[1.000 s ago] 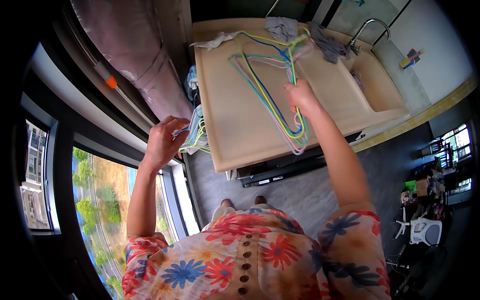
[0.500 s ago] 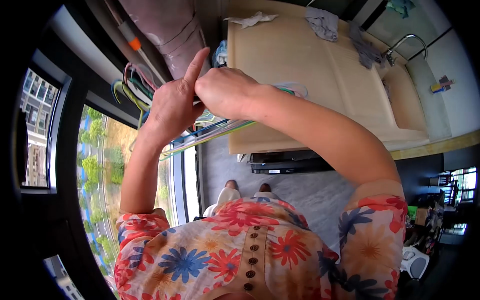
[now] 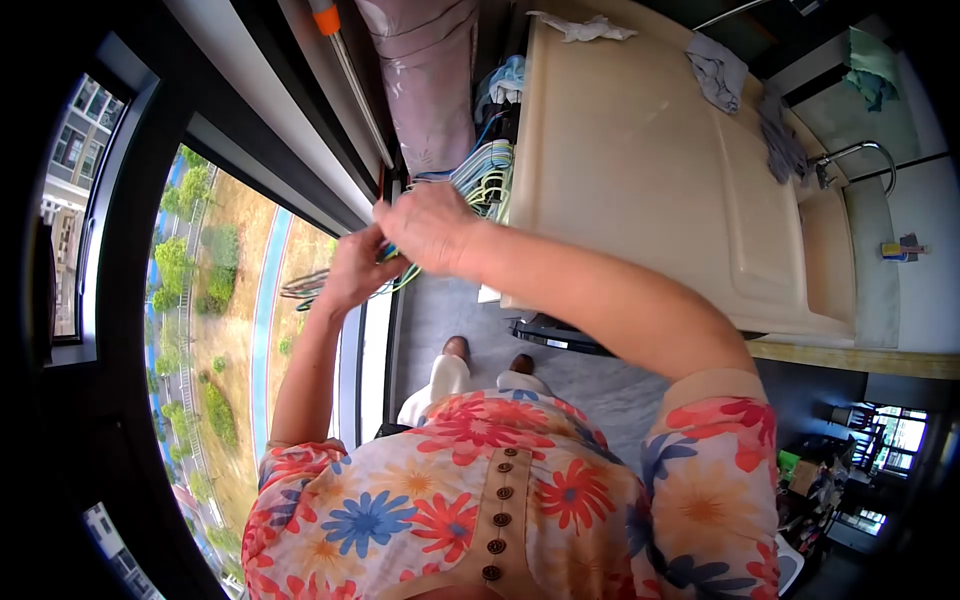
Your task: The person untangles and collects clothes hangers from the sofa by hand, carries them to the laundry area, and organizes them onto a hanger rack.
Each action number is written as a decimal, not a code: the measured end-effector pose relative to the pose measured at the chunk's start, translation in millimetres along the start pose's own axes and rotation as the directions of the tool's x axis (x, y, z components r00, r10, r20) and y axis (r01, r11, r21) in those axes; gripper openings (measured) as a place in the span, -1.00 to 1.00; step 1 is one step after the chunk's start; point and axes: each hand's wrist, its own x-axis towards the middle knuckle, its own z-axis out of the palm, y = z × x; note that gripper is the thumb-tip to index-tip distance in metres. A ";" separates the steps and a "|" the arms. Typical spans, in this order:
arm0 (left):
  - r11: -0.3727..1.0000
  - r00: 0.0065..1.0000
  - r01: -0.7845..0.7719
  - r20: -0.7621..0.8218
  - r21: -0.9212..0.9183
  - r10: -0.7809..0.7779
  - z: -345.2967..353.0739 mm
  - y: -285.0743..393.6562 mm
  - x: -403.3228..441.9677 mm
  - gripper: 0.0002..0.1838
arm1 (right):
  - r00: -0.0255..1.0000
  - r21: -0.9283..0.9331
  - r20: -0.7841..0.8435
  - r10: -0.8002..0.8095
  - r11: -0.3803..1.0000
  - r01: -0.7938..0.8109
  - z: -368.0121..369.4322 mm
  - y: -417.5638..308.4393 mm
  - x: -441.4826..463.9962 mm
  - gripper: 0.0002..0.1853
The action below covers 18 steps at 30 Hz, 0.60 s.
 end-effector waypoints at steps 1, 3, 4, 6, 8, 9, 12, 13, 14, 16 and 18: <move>0.999 0.998 -0.012 0.063 0.042 0.010 8.6 -8.9 0.5 -0.70 | 0.999 0.057 0.044 0.001 0.998 -0.003 11.3 -6.6 2.3 -0.82; 1.000 0.994 0.016 0.107 0.026 -0.018 20.7 -24.8 -0.5 -0.72 | 0.998 0.070 0.057 0.008 0.997 -0.012 30.3 -13.4 5.1 -0.80; 0.998 0.993 0.036 0.114 -0.042 -0.031 24.1 -30.0 -1.5 -0.72 | 0.998 0.078 0.063 0.015 0.997 -0.020 37.7 -13.7 6.5 -0.80; 0.986 0.991 0.055 0.125 -0.157 -0.036 30.1 -38.3 0.0 -0.71 | 0.997 0.184 0.073 0.007 0.983 -0.021 48.4 -9.0 9.6 -0.78; 0.965 0.991 0.059 0.134 -0.254 -0.026 37.0 -43.8 1.5 -0.71 | 0.997 0.314 0.071 0.028 0.948 -0.049 57.2 -4.2 9.4 -0.76; 0.952 0.991 0.059 0.136 -0.301 -0.019 39.6 -45.1 2.7 -0.71 | 0.997 0.386 0.063 0.051 0.920 -0.072 59.0 -1.4 7.9 -0.75; 0.894 0.995 -0.029 0.069 -0.448 0.067 44.9 -45.4 4.0 -0.72 | 0.995 0.550 -0.054 0.087 0.834 -0.044 55.0 1.8 -2.0 -0.70; 0.934 0.992 0.033 0.128 -0.355 0.014 44.4 -45.8 4.2 -0.73 | 0.990 0.594 -0.107 0.092 0.805 -0.010 52.2 2.5 -5.8 -0.67; 0.963 0.983 0.092 0.177 -0.253 -0.047 42.3 -46.6 5.3 -0.74 | 0.983 0.605 -0.150 0.107 0.797 0.006 51.2 10.4 -7.0 -0.64; 0.974 0.980 0.121 0.179 -0.191 -0.087 46.2 -51.3 7.3 -0.80 | 0.975 0.589 -0.183 0.130 0.808 0.002 41.9 15.7 -6.1 -0.61; 0.915 0.984 0.134 0.162 -0.380 -0.077 43.8 -46.2 9.4 -0.82 | 0.952 0.662 -0.263 0.159 0.748 0.058 25.6 10.1 -8.0 -0.62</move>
